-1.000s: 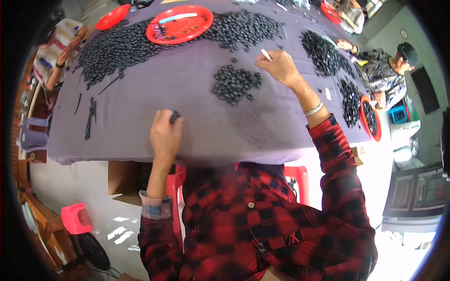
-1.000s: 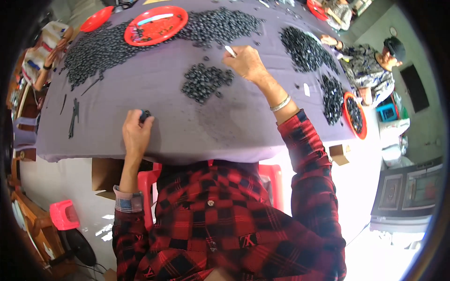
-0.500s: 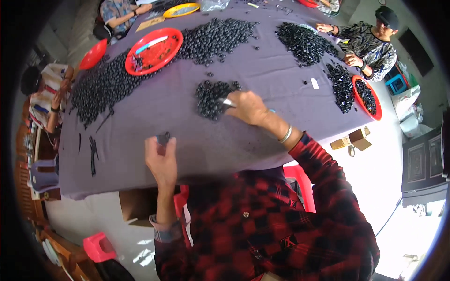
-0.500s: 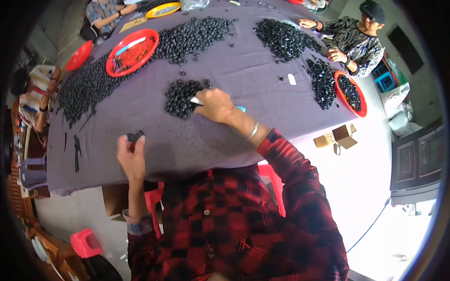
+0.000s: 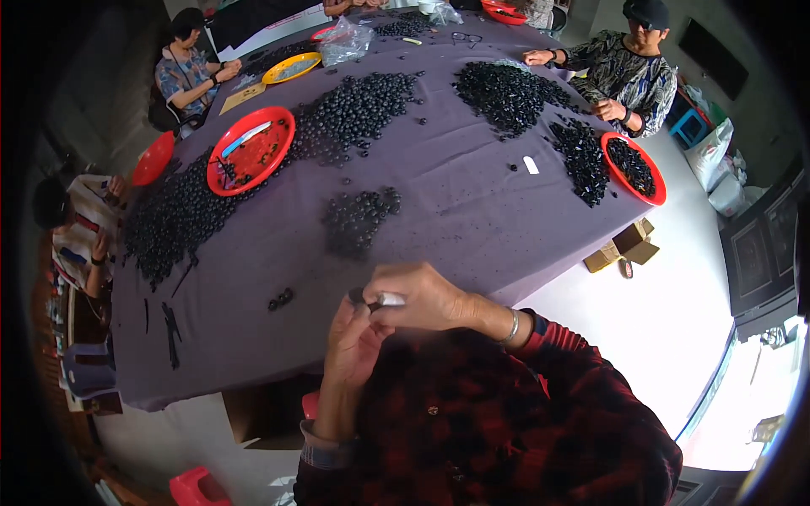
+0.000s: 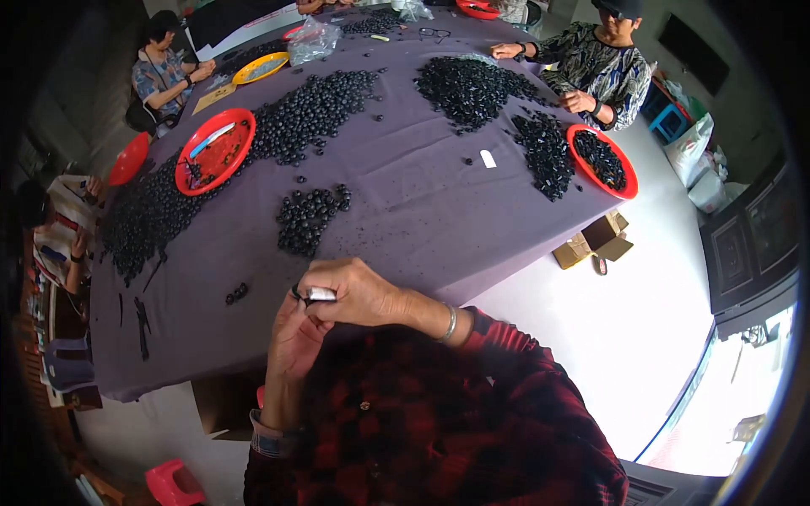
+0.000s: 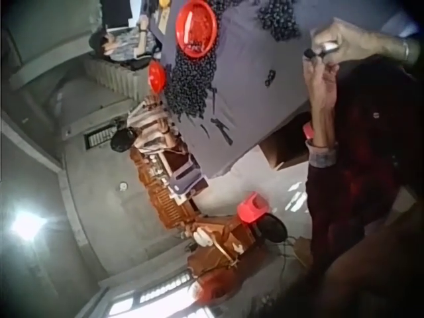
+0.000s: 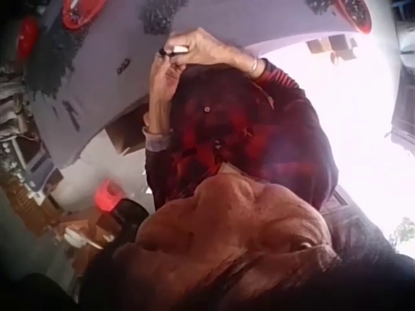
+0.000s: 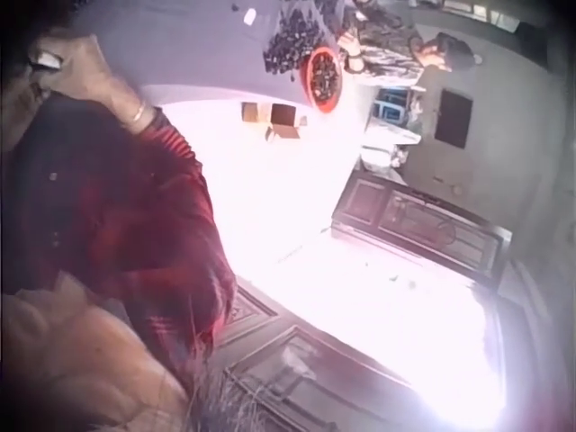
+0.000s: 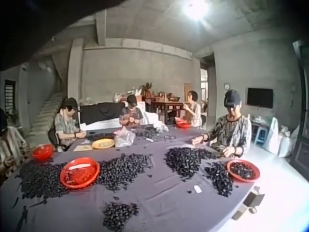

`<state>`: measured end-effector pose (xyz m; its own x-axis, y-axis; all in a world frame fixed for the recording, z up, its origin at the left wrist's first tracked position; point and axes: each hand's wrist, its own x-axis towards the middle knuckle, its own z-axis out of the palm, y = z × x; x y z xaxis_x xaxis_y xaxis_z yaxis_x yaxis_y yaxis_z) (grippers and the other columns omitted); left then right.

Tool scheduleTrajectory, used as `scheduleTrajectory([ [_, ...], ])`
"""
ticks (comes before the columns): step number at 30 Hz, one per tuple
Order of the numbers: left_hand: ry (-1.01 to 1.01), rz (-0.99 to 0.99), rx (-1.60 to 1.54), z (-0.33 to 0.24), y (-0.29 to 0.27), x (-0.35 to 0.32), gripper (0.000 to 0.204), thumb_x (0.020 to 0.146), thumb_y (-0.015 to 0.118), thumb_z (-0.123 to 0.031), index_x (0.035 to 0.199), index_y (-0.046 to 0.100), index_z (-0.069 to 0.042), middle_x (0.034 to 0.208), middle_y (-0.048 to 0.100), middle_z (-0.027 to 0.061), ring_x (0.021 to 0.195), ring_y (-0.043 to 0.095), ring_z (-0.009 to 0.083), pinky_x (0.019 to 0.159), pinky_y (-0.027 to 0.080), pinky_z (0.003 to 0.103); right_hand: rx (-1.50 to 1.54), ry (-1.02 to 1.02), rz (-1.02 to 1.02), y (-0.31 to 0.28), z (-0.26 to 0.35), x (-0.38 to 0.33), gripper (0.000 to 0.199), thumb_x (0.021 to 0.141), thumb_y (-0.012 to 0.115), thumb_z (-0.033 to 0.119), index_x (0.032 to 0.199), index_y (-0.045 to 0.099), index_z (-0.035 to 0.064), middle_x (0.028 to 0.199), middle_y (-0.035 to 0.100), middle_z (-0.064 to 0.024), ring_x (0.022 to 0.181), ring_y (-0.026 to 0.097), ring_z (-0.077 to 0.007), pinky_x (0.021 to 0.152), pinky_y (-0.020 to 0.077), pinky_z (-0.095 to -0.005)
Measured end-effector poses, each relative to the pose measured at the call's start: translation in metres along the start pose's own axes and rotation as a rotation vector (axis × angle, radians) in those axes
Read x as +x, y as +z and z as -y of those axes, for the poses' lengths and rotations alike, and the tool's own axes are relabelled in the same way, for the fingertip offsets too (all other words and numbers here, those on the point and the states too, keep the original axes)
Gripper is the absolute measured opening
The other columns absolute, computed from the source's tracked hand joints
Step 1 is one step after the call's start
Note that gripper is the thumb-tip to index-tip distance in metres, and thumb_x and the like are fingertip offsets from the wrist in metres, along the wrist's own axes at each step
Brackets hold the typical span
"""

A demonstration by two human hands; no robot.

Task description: The person trims excess material from small black plastic components using a small utility cutter, handling the pieces one at a time over the table.

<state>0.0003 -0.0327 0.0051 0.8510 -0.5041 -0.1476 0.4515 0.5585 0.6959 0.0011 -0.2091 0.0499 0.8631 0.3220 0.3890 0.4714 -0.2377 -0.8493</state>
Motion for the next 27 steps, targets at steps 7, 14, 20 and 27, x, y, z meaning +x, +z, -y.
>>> scheduleTrajectory([
  [7,0.035,0.106,0.009,0.001,-0.005,-0.002,0.022,0.096,0.054,-0.013,0.117,0.048,-0.01,0.099,0.059,0.0038,0.084,0.059,0.0121,0.074,0.05,0.028,0.101,0.055,0.092,-0.002,0.005,-0.005,0.015,0.076,0.075,0.01,0.087,0.067,0.0039,0.084,0.06,-0.0058,0.075,0.063,-0.0193,0.067,0.0514,-0.032],
  [14,0.021,0.036,0.018,0.001,-0.002,-0.006,0.027,0.095,0.055,-0.01,0.12,0.047,-0.009,0.103,0.059,0.0036,0.086,0.06,0.0136,0.075,0.051,0.029,0.029,0.007,-0.005,0.004,0.008,-0.008,0.016,0.074,0.075,0.006,0.085,0.064,0.0019,0.083,0.059,-0.0058,0.073,0.062,-0.0182,0.065,0.05,-0.0312],
  [20,-0.022,0.087,0.039,-0.005,-0.01,-0.011,0.032,0.091,0.057,-0.006,0.122,0.046,-0.007,0.103,0.058,0.0047,0.087,0.06,0.0133,0.076,0.051,0.03,0.28,0.137,0.089,0.009,-0.003,-0.01,0.012,0.078,0.072,0.001,0.086,0.063,-0.0009,0.082,0.058,-0.0048,0.075,0.063,-0.0144,0.065,0.0507,-0.0286],
  [27,-0.056,0.105,-0.052,-0.003,-0.003,-0.002,0.029,0.092,0.059,-0.01,0.119,0.048,-0.008,0.096,0.054,0.001,0.082,0.053,0.0102,0.076,0.049,0.027,0.405,0.27,0.061,0.002,-0.002,-0.008,0.005,0.084,0.066,-0.001,0.087,0.064,-0.0037,0.084,0.06,-0.0036,0.074,0.061,-0.0095,0.067,0.0513,-0.0243],
])
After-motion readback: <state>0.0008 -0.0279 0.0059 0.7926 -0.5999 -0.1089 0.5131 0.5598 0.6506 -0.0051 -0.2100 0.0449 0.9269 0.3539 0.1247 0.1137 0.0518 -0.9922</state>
